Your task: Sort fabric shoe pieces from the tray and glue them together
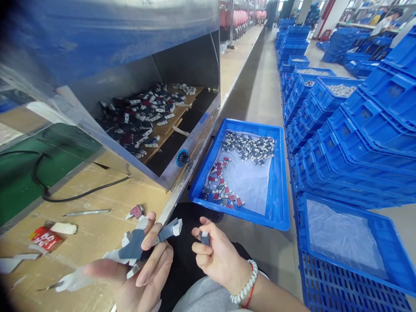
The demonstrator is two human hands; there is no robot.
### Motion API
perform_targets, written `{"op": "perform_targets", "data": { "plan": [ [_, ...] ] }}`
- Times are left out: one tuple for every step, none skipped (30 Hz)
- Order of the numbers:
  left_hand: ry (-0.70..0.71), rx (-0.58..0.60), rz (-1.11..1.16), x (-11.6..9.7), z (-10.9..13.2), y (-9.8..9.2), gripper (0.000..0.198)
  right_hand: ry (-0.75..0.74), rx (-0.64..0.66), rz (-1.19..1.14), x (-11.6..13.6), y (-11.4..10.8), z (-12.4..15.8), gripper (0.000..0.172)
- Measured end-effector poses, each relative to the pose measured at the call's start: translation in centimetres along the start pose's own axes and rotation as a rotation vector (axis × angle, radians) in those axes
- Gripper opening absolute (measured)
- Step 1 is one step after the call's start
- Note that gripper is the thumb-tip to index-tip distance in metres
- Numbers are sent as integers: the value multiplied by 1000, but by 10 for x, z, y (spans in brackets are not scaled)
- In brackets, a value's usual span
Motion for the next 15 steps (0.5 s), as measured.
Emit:
{"op": "perform_targets", "data": {
  "plan": [
    [0,-6,1,0,0,0,72,-9,-10,-1,0,1,0,47],
    [0,-9,0,0,0,0,72,-16,-19,-1,0,1,0,49],
    [-1,-8,-3,0,0,-1,72,-20,-25,-1,0,1,0,50],
    [-2,-3,-7,0,0,-1,72,-23,-30,-1,0,2,0,51],
    [-4,2,-9,0,1,-2,73,-24,-34,-2,0,2,0,51],
    [-7,2,-8,0,1,-3,73,-23,-35,-3,-1,2,0,50],
    [-8,1,-5,0,2,-4,73,-20,-34,-5,-1,2,0,48],
    [-8,-3,1,0,2,-5,73,-17,-32,-5,-1,2,-1,45],
    [-10,-9,7,0,3,-6,73,-15,-29,-3,-1,2,-1,41],
    [-13,-13,11,0,3,-6,73,-12,-26,1,-1,3,-1,37],
    [-16,-13,13,0,3,-6,74,-9,-23,8,-2,3,-2,33],
    [-17,-10,15,0,3,-6,73,-8,-21,17,-1,4,-2,29],
    [-17,-5,15,-1,3,-6,73,-7,-21,26,-1,4,-2,27],
    [-13,2,13,-1,3,-6,72,-8,-22,37,-1,5,-2,26],
    [-10,8,10,-1,3,-5,72,-9,-24,46,-1,5,-2,26]
  ]
}}
Point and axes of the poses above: each hand's wrist, its own z-axis away from the middle knuckle, its own y-axis out of the palm, x = y × z, the point moved 2 cm from there along -z, towards the middle knuckle, and after that the axes turned 11 degrees about x, right-handed, at the moved point
